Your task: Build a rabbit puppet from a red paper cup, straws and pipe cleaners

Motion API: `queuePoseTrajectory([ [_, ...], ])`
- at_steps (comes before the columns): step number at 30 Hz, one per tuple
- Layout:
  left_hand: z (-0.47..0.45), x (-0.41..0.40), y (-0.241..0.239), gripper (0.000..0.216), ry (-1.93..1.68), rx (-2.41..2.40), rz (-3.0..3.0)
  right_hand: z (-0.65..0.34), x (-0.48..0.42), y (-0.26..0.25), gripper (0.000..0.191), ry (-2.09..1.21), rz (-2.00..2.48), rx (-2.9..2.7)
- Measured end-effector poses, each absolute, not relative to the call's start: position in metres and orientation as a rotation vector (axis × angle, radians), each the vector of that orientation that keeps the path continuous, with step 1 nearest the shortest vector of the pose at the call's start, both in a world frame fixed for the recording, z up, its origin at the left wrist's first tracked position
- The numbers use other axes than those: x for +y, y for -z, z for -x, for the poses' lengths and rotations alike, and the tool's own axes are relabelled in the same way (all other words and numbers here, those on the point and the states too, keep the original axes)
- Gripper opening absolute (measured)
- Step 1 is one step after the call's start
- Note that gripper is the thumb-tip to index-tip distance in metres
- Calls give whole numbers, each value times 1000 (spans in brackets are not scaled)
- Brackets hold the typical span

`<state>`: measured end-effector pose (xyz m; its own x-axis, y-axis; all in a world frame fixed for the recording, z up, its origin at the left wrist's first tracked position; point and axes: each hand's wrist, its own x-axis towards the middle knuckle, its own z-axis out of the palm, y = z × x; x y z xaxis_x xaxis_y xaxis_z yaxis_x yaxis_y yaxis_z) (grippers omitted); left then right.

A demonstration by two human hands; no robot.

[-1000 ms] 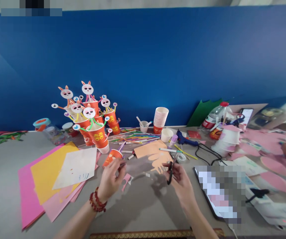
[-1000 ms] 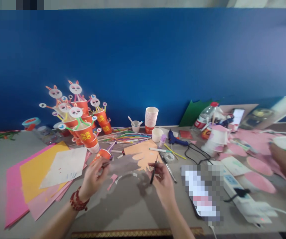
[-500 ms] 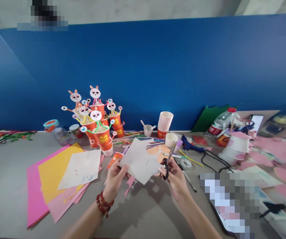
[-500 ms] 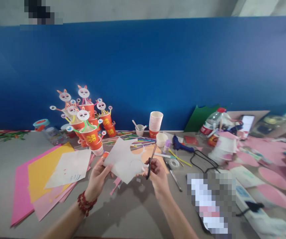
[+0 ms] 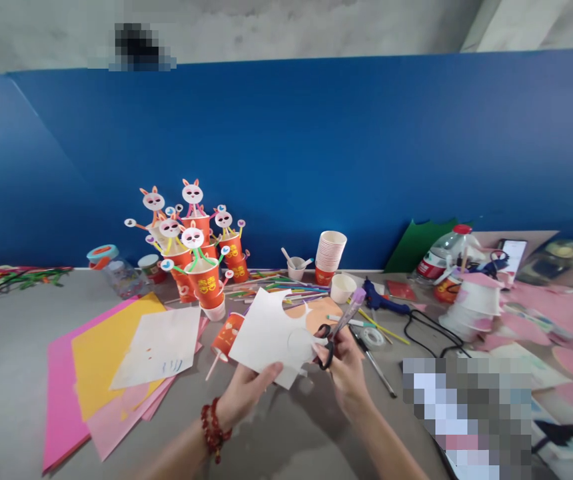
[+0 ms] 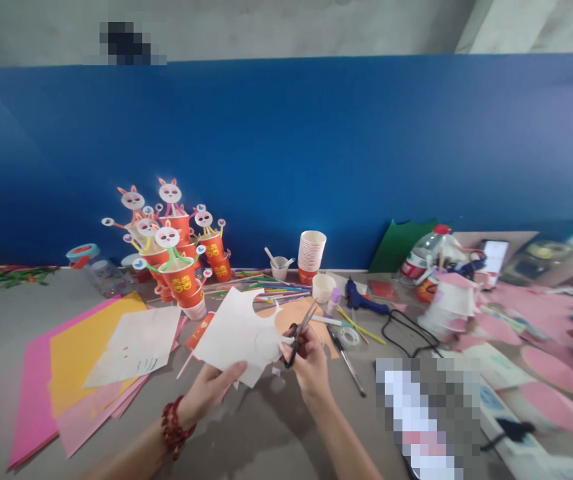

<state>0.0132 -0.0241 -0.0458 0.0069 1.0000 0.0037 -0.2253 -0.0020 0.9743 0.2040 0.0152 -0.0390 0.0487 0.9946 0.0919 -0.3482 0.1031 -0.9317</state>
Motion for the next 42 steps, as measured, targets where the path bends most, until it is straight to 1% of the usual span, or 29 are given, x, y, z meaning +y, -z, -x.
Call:
queuePoseTrajectory([
  [4, -26, -22, 39, 41, -1184, 1094, -1113, -208, 17, 47, 38, -1244, 896, -980],
  [9, -32, -19, 44, 39, -1161, 1025, -1106, -208, 19, 53, 40, -1266, 876, -946],
  [12, -34, -17, 45, 37, -1194, 1084, -1098, -208, 19, 51, 40, -1288, 918, -927],
  [15, -34, -15, 40, 41, -1272, 1192, -1017, -208, 16, 49, 39, -1377, 943, -1020],
  [18, -26, -13, 37, 42, -1352, 1287, -988, -205, 11, 51, 46, -1484, 902, -1152],
  [21, -8, -12, 42, 39, -1374, 1411, -1140, -199, 4, 56, 50, -1545, 888, -1245],
  [23, 5, -12, 51, 33, -1365, 1490, -1298, -194, -1, 60, 51, -1579, 893, -1291],
  [27, 12, -14, 67, 28, -1335, 1511, -1322, -188, -8, 63, 50, -1626, 895, -1355],
  [32, -7, -19, 68, 39, -1290, 1442, -1298, -186, -11, 61, 50, -1629, 899, -1327],
  [36, -12, -21, 57, 33, -1264, 1407, -1296, -185, -10, 58, 50, -1637, 922, -1293],
  [42, -15, -23, 51, 44, -1286, 1447, -1352, -185, -9, 61, 51, -1635, 936, -1314],
])
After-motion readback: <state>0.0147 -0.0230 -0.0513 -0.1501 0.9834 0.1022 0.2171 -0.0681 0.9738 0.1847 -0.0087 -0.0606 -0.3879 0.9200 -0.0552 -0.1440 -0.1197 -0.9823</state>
